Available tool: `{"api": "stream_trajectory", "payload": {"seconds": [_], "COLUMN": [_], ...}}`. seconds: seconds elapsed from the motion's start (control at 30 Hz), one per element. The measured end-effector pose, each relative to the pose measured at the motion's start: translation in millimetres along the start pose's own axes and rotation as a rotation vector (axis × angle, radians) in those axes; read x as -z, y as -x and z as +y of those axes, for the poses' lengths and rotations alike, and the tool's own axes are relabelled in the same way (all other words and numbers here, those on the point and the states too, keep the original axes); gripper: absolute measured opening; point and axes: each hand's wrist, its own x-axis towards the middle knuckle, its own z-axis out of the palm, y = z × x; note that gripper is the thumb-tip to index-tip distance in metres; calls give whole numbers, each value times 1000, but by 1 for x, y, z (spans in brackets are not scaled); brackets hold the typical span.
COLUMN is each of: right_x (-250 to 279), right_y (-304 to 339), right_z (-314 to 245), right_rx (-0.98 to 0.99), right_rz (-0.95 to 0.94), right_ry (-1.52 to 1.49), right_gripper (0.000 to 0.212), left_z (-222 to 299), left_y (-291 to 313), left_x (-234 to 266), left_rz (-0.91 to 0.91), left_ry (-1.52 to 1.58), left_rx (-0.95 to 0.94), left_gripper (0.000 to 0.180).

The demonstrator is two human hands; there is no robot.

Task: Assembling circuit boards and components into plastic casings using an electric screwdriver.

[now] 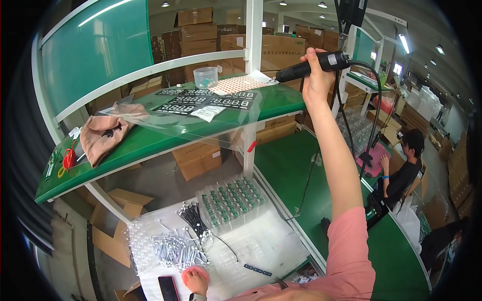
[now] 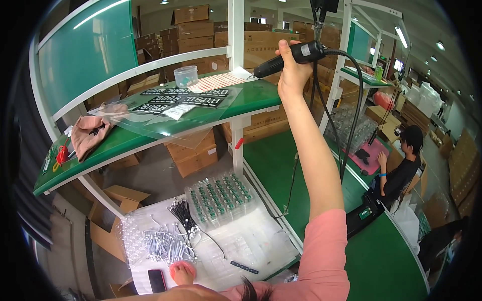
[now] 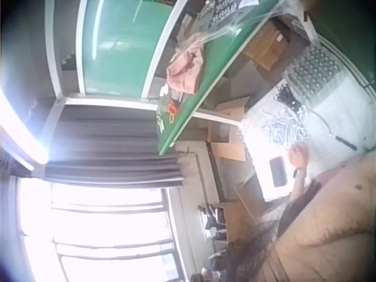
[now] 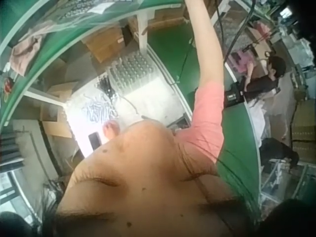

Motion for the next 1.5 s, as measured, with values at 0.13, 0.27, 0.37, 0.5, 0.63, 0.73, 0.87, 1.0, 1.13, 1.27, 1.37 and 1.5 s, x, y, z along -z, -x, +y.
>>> {"api": "stream_trajectory", "payload": {"seconds": [0.13,0.27,0.37,0.5,0.63,0.73,0.87,1.0,1.13,1.27,1.37,1.5], "right_x": [6,11,12,5,-18,-46,-90,-115,-122,-123,-123,-115], "right_y": [-9,-15,-14,-8,-7,-3,0,9,14,19,16,8], "right_z": [2,-4,-6,-9,-8,5,37,76,89,95,93,77], "right_rx": [18,68,77,70,82,88,-28,-64,-42,-66,-80,-50], "right_rz": [8,40,58,74,62,14,-53,-91,-134,-137,-134,19], "right_ry": [3,43,89,115,43,-14,-13,136,226,212,214,142], "right_gripper": [29,27,26,26,27,28,30,36,39,41,43,41], "left_z": [-2,-4,-4,2,6,6,14,13,13,6,-2,7], "left_y": [3,3,3,2,4,8,10,11,17,18,9,12], "left_x": [0,-2,-3,2,8,9,16,9,3,-3,-9,3], "left_rz": [-9,14,16,0,-4,26,48,146,21,-81,238,220], "left_ry": [28,37,37,27,-13,-12,-47,-25,30,79,120,147], "left_rx": [7,16,33,49,45,23,-8,-61,62,160,-36,-14], "left_gripper": [31,32,32,32,32,32,31,26,32,37,20,14]}}
